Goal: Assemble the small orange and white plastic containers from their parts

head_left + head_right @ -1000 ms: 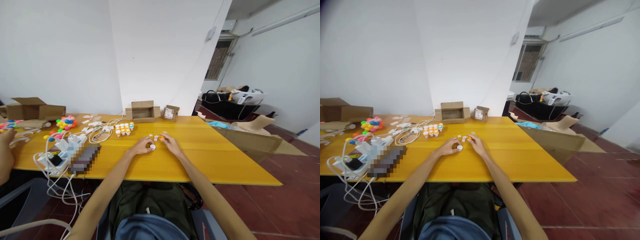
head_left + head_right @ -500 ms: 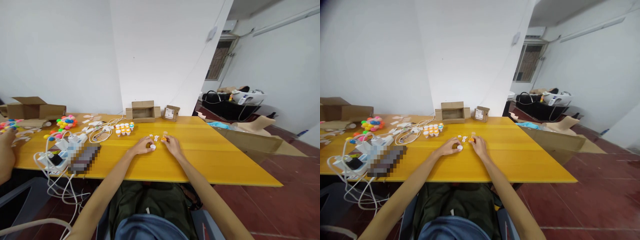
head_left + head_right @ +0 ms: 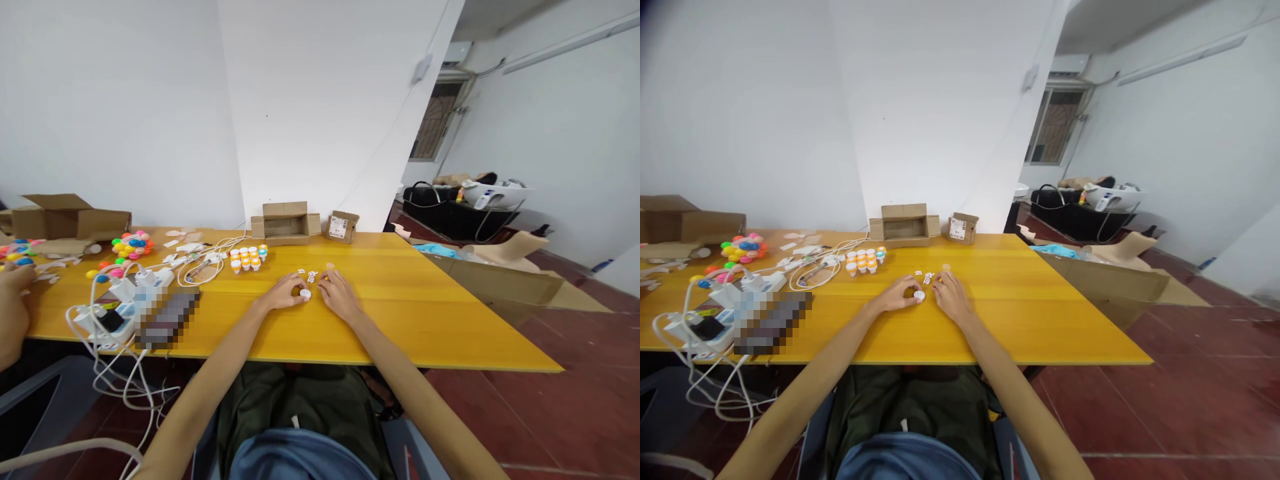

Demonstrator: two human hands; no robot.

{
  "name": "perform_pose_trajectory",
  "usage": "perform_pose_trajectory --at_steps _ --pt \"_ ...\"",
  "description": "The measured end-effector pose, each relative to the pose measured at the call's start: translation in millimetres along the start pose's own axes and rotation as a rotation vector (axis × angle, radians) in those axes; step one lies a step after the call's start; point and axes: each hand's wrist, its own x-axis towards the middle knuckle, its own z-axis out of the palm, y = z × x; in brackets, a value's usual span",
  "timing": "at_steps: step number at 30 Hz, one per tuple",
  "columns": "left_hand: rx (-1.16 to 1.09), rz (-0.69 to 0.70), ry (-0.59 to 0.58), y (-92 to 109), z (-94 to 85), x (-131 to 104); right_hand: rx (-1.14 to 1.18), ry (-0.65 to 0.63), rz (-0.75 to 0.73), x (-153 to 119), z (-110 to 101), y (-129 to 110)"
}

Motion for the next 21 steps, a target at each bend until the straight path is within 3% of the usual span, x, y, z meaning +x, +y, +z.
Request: perform_pose_trajectory --at_steps 12,21 --pt "-0.024 0.003 0.007 -1.3 0.8 -0.8 -0.104 -0.138 -0.079 2.7 3.0 -0.5" --pt "-0.015 0.01 0.01 -2.2 1.4 -0.1 0.112 -0.048 -0.047 3.9 -2.0 -5.5"
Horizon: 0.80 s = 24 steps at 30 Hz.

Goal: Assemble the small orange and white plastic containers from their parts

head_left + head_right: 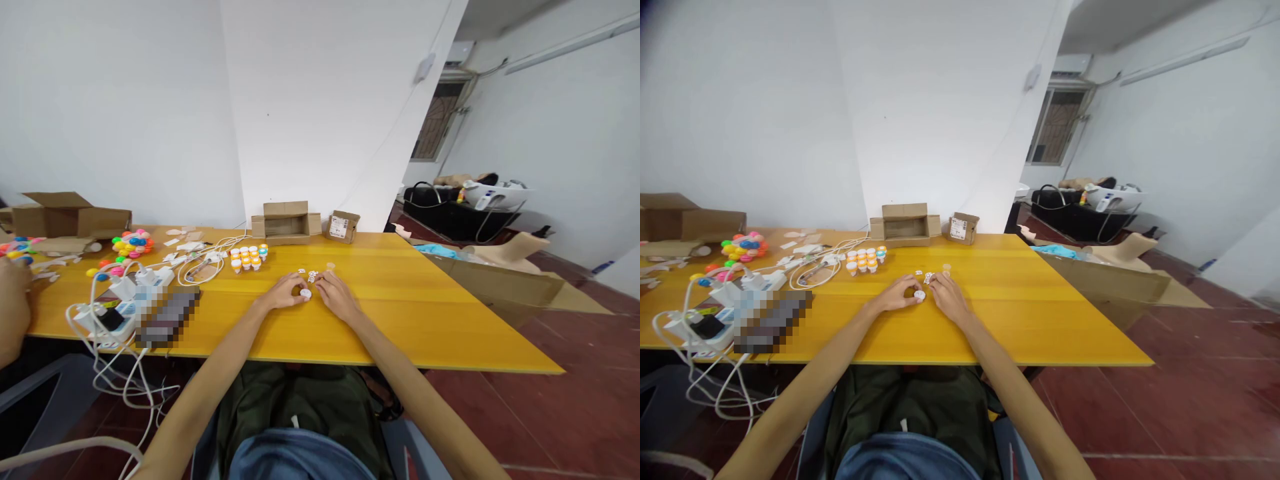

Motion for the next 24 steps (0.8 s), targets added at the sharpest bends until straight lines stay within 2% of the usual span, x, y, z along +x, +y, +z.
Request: perform_pose_trajectory --at_steps 8,24 --pt "-0.026 -0.003 0.016 -1 1.3 1 0.141 -0.007 -0.021 4 1 -13" --pt "-0.014 -0.018 0.009 1 0.0 1 0.118 -0.031 -0.057 7 -3 -21"
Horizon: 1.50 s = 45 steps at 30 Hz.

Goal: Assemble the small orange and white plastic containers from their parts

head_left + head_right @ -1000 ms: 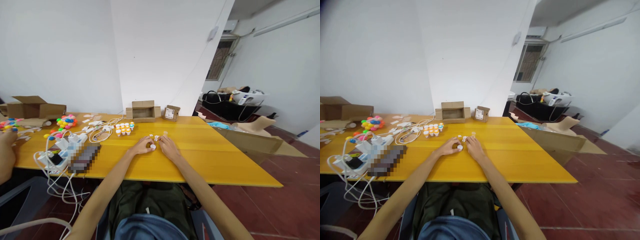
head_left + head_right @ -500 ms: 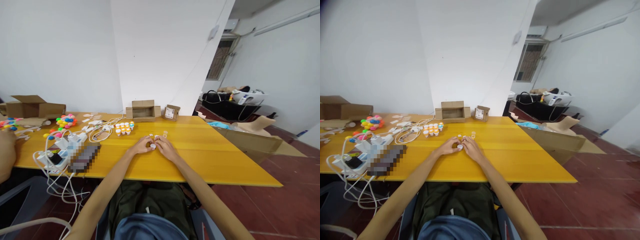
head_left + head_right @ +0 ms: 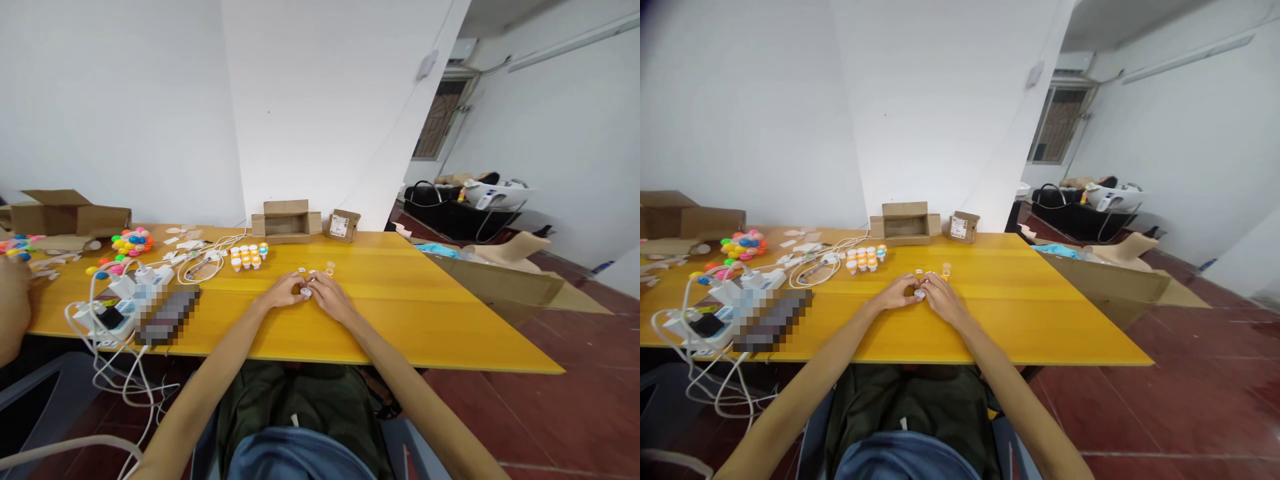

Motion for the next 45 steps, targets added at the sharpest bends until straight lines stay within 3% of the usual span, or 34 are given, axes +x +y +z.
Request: perform_pose_trajectory --at_steps 28,45 --pt "0.007 0.024 0.001 3.2 -1.4 -0.3 -0.08 -0.033 -0.114 -0.2 -0.6 -4.0" --pt "0.023 0.035 0.008 -2.0 0.8 -0.2 -0.108 0.019 -0.048 -2.4 -1.6 -8.0"
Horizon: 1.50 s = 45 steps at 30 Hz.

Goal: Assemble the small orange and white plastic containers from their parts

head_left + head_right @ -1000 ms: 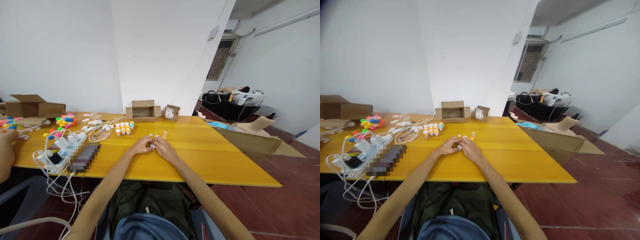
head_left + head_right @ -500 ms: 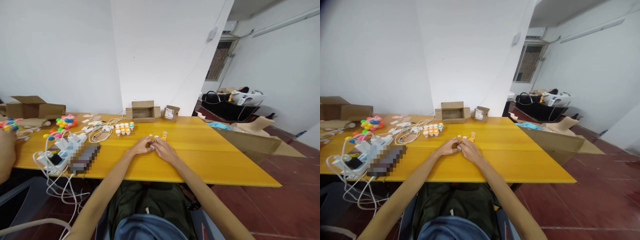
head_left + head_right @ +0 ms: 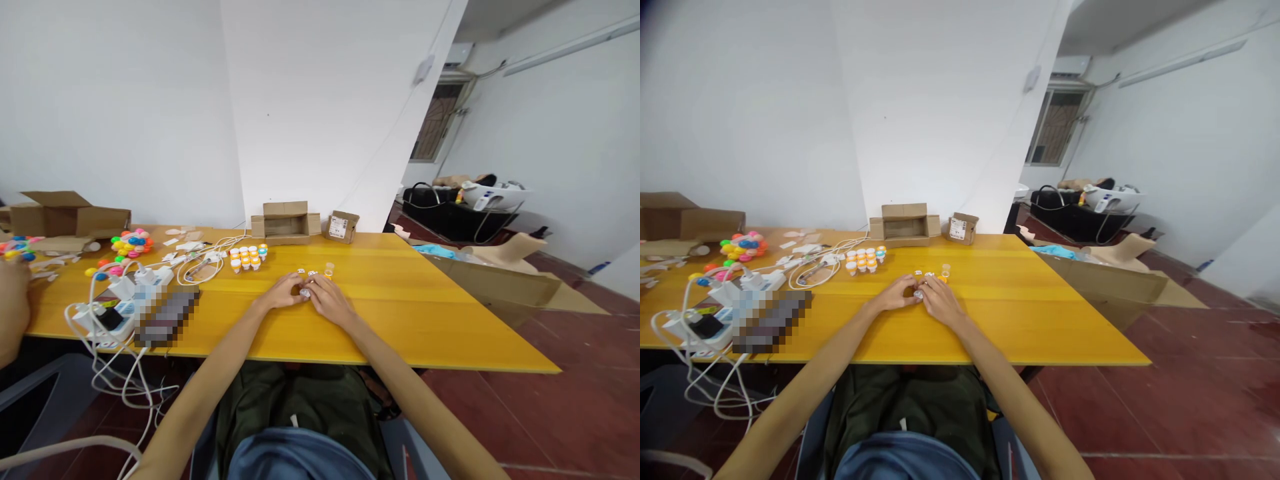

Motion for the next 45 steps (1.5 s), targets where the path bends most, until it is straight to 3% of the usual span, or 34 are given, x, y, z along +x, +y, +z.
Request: perform_pose_trajectory --at_steps 45 --pt "-0.004 -0.014 -0.014 4.4 -2.1 0.9 0.021 -0.025 0.001 4.9 2.2 2.4"
